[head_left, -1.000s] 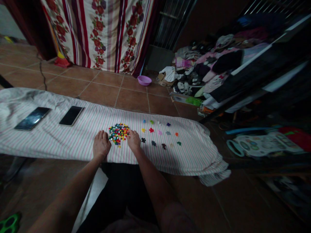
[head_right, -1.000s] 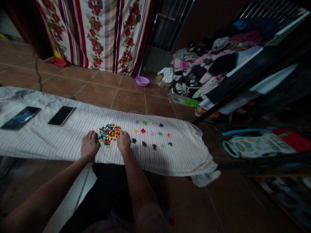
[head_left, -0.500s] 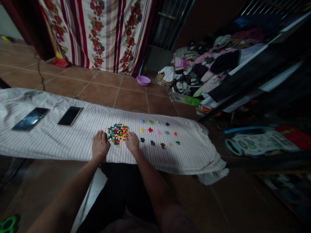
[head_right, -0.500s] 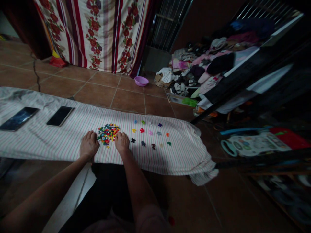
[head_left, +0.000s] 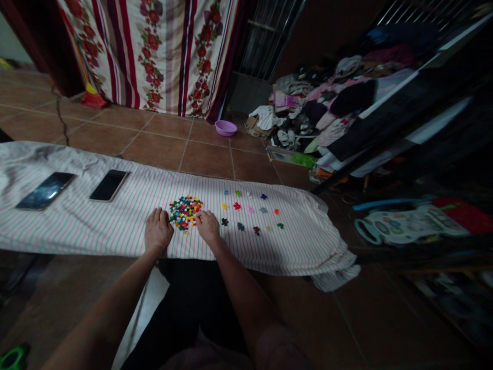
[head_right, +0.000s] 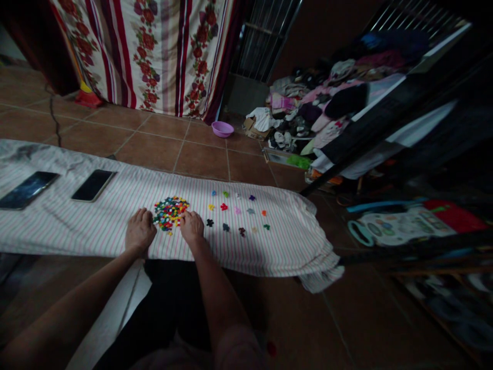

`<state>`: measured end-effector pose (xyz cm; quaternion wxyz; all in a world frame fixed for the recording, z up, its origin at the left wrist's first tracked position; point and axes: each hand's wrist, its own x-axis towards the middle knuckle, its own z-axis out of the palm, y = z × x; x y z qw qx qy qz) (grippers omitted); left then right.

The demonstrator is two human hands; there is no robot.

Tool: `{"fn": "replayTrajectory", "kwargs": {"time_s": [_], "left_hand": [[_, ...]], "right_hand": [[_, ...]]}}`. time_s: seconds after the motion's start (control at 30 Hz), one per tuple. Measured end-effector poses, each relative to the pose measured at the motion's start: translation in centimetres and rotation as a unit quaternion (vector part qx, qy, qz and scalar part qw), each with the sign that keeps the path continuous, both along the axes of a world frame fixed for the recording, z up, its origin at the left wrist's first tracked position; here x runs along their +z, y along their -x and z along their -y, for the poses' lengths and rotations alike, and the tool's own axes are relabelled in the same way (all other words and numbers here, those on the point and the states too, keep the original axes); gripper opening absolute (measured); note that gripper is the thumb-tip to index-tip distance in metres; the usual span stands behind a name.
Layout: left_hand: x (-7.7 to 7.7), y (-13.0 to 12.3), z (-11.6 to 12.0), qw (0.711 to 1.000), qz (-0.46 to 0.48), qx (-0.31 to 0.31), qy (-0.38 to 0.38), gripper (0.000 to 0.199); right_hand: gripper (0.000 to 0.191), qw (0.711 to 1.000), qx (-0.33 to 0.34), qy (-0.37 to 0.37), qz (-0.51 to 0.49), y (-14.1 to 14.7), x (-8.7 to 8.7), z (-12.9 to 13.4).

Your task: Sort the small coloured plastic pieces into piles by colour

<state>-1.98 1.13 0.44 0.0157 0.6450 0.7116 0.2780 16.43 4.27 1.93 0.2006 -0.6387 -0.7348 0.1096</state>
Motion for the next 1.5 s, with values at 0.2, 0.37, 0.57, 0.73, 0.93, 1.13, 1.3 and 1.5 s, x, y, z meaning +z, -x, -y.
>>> {"fn": "replayTrajectory", "kwargs": {"time_s": [0.2,0.37,0.57,0.73,0.93,1.13,1.3,1.5], "left_hand": [[0.2,0.0,0.0,1.0,0.003,-0.003,0.01,0.037],[-0.1,0.1,0.0,1.0,-0.011,-0.005,0.006,0.037],[-0.2,0.1,0.0,1.0,-0.027,-0.001,0.0,0.034],[0.1,0.1,0.0,1.0,-0.025,-0.001,0.008,0.035],[0.2,0.0,0.0,1.0,-0.019,-0.001,0.008,0.037],[0.1,0.0,0.0,0.999,-0.034,-0.001,0.002,0.035],[-0.1,0.1,0.0,0.999,-0.032,-0.002,0.002,0.036],[-0.1,0.1,-0.1,0.999,-0.036,0.0,-0.002,0.035]], "right_hand": [[0.013,1.0,0.011,0.011,-0.003,-0.2,0.2,0.1],[0.02,1.0,0.018,-0.009,-0.008,-0.6,0.3,0.7],[0.017,1.0,0.005,-0.017,0.013,-1.4,1.0,1.4],[0.017,0.999,-0.017,-0.037,0.018,-2.3,1.5,1.8],[0.02,0.995,-0.02,-0.096,-0.009,-4.3,0.8,1.9],[0.025,0.985,-0.055,-0.16,-0.035,-6.4,-0.2,1.8],[0.028,0.981,-0.07,-0.179,-0.038,-7.7,-0.6,1.9],[0.03,0.982,-0.078,-0.166,-0.041,-8.4,-1.5,2.1]]}}
